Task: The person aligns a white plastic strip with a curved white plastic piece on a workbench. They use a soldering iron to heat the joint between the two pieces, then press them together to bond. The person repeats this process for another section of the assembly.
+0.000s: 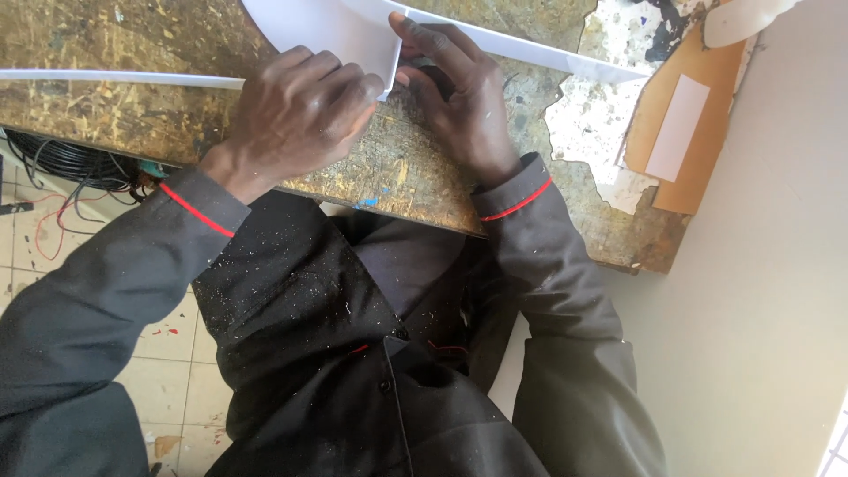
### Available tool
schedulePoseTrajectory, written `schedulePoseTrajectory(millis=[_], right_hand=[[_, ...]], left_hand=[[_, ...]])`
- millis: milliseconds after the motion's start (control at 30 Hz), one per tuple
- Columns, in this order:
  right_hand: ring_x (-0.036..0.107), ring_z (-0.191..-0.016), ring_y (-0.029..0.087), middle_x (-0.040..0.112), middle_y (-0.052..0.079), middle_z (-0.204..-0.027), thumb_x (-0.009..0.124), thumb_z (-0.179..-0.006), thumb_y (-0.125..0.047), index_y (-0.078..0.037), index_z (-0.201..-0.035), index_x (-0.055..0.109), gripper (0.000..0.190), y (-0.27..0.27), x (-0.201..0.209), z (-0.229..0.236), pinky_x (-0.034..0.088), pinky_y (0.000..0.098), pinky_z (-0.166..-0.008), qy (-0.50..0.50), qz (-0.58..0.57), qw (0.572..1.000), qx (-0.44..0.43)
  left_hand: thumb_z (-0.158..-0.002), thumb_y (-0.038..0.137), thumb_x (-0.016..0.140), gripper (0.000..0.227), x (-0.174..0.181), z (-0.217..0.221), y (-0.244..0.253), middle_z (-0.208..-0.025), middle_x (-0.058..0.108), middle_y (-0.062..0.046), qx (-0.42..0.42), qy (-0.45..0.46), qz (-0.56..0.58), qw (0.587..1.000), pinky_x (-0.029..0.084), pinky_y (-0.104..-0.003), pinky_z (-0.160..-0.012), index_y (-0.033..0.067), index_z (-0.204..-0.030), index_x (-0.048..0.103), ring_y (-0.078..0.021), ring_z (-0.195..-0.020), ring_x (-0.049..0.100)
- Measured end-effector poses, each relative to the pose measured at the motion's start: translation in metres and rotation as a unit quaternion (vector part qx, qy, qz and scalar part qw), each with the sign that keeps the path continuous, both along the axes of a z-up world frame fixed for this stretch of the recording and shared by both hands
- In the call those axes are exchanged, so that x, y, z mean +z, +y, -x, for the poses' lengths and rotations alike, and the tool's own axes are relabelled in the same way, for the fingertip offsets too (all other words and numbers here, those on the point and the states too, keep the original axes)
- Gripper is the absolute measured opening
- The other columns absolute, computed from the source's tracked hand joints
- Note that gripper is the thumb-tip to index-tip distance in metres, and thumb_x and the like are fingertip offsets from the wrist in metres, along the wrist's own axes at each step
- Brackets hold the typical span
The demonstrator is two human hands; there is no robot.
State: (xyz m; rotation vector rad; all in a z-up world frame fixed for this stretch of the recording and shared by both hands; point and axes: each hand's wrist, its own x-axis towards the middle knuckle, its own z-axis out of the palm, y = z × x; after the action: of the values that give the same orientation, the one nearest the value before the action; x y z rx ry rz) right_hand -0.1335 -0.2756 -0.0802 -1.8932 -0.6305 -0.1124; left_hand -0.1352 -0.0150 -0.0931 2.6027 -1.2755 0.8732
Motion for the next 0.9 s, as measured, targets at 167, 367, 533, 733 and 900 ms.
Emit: schedulePoseTrajectory(millis=[167, 367, 533, 733, 900], right_hand=[[0.078, -0.122, 0.028, 0.067, 0.015, -0.142, 0.075, -0.122, -0.004, -0.008, -0.159, 0.062, 0.040, 0.000, 0.004, 0.001, 0.077, 0.0361, -0.109, 0.002, 0.002, 1.000, -0.003], [0.080, -0.119, 0.029, 0.071, 0.016, -0.138, 0.078, -0.119, 0.000, -0.007, -0.157, 0.063, 0.041, 0.000, 0.005, -0.001, 0.077, 0.0366, -0.107, -0.021, 0.005, 1.000, -0.002], [0.079, -0.118, 0.029, 0.070, 0.016, -0.137, 0.078, -0.120, -0.006, -0.006, -0.156, 0.064, 0.039, -0.001, 0.000, -0.004, 0.077, 0.0366, -0.105, -0.011, -0.002, 1.000, -0.001], [0.081, -0.118, 0.030, 0.071, 0.017, -0.135, 0.077, -0.118, -0.002, -0.005, -0.154, 0.064, 0.038, 0.001, 0.004, -0.006, 0.079, 0.0371, -0.101, -0.005, -0.005, 1.000, -0.004], [0.081, -0.117, 0.027, 0.071, 0.015, -0.132, 0.079, -0.117, -0.003, -0.007, -0.156, 0.064, 0.042, 0.002, 0.001, -0.005, 0.080, 0.0351, -0.100, -0.007, -0.006, 1.000, -0.009]], left_hand=[[-0.112, 0.012, 0.091, 0.030, -0.004, -0.006, 0.000, -0.085, 0.065, 0.007, -0.023, -0.016, 0.004, 1.000, 0.046, -0.027, -0.064, 0.0206, -0.118, 0.063, -0.0093, -0.071, 0.059], [-0.113, 0.015, 0.092, 0.029, -0.003, -0.003, -0.004, -0.084, 0.067, 0.007, -0.019, -0.021, 0.001, 1.000, 0.052, -0.025, -0.064, 0.0199, -0.119, 0.064, -0.0079, -0.070, 0.062], [-0.105, 0.003, 0.086, 0.032, -0.015, -0.003, -0.009, -0.075, 0.058, 0.007, -0.011, -0.019, 0.035, 0.999, 0.046, -0.026, -0.062, 0.0196, -0.101, 0.059, -0.0077, -0.065, 0.054], [-0.103, 0.009, 0.089, 0.031, -0.015, -0.004, -0.011, -0.079, 0.061, 0.009, 0.003, -0.005, 0.039, 0.999, 0.045, -0.026, -0.063, 0.0203, -0.104, 0.060, -0.0070, -0.068, 0.056], [-0.105, 0.012, 0.091, 0.030, -0.017, -0.004, -0.013, -0.081, 0.064, 0.007, 0.006, -0.008, 0.043, 0.999, 0.047, -0.026, -0.062, 0.0193, -0.107, 0.061, -0.0079, -0.068, 0.059]])
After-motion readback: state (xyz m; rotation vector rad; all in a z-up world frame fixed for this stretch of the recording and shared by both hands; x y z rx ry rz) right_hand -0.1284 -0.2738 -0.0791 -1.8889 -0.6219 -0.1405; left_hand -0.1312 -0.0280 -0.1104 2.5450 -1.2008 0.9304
